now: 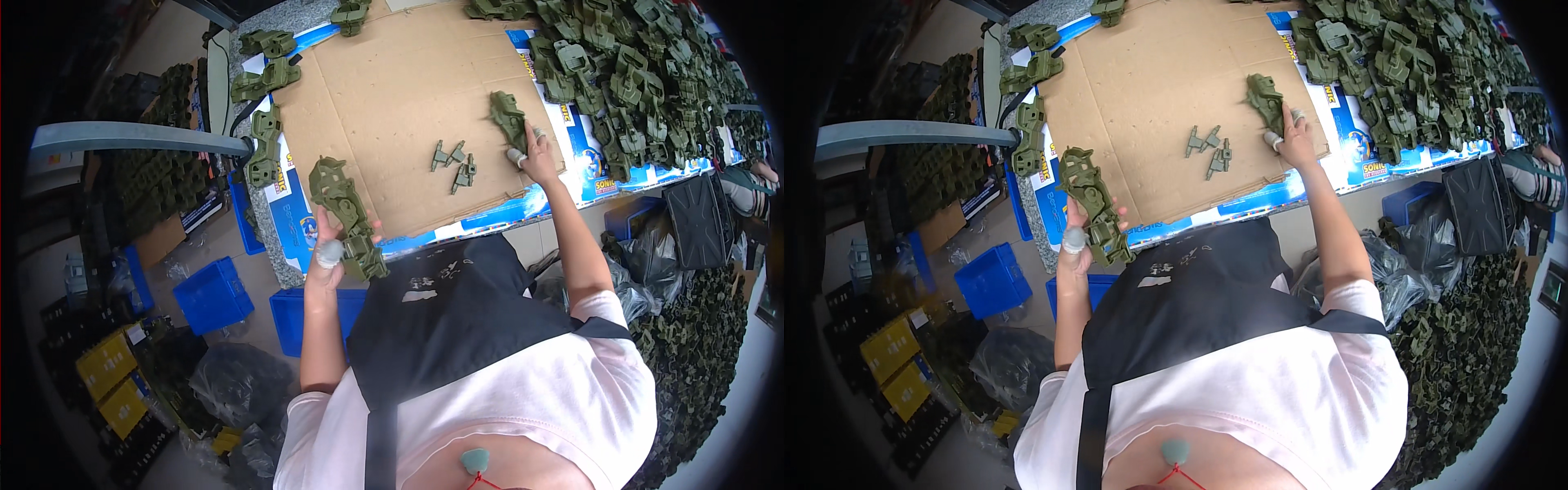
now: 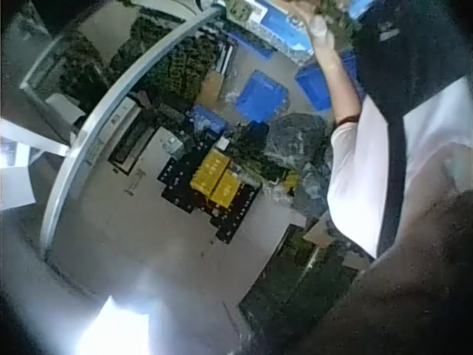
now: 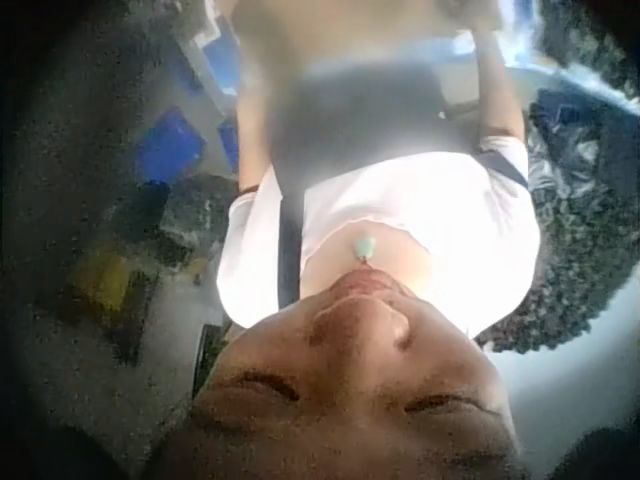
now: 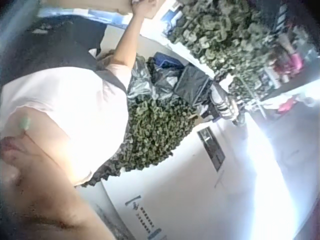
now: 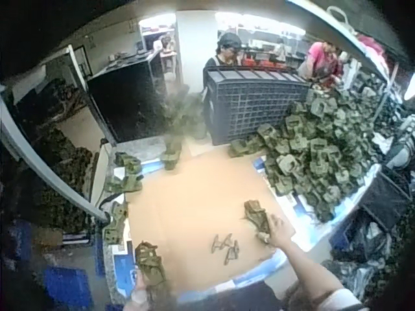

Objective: The person assembles green tactical pouches by hand, inserting small plastic clips into the pouches and placing the finished units into a blue bin. The person works at a table covered with cardboard and piles of gear components.

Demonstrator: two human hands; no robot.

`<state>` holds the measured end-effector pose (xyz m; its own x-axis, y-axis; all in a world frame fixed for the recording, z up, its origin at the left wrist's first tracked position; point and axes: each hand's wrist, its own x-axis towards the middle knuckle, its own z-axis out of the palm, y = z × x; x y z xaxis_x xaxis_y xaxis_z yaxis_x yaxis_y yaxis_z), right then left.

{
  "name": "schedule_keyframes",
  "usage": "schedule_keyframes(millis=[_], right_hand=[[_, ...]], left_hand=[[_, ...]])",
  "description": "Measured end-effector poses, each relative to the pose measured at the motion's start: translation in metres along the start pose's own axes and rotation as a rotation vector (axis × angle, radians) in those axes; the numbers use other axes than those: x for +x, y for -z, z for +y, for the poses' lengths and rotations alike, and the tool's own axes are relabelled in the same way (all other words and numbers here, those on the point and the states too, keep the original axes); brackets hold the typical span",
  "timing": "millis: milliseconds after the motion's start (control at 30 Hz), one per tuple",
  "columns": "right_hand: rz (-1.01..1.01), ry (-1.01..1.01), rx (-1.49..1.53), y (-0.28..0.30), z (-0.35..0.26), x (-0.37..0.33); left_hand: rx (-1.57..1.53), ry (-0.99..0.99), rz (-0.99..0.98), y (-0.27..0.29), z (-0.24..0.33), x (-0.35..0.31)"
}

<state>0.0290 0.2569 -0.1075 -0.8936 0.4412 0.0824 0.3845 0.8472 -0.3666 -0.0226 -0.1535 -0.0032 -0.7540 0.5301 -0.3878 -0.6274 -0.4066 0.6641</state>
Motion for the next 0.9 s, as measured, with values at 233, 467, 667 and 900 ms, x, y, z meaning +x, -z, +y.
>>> schedule_keyframes(millis=[233, 467, 667, 900], right_hand=[[-0.216, 0.968, -0.177, -0.019, -0.076, -0.023], [-0.355, 0.587, 0.328, 0.046, -0.137, -0.028], [-0.269, 0.699, 0.333, 0.079, -0.184, -0.046], [-0.456, 0.656, 0.349, 0.094, -0.182, -0.051]], left_hand=[[0.031, 0.099, 0.017, 0.002, -0.02, 0.014], [0.173, 0.092, -0.054, -0.01, -0.014, 0.015], [0.424, 0.174, -0.073, -0.033, -0.011, 0.016], [0.577, 0.272, -0.133, -0.046, -0.005, 0.017]])
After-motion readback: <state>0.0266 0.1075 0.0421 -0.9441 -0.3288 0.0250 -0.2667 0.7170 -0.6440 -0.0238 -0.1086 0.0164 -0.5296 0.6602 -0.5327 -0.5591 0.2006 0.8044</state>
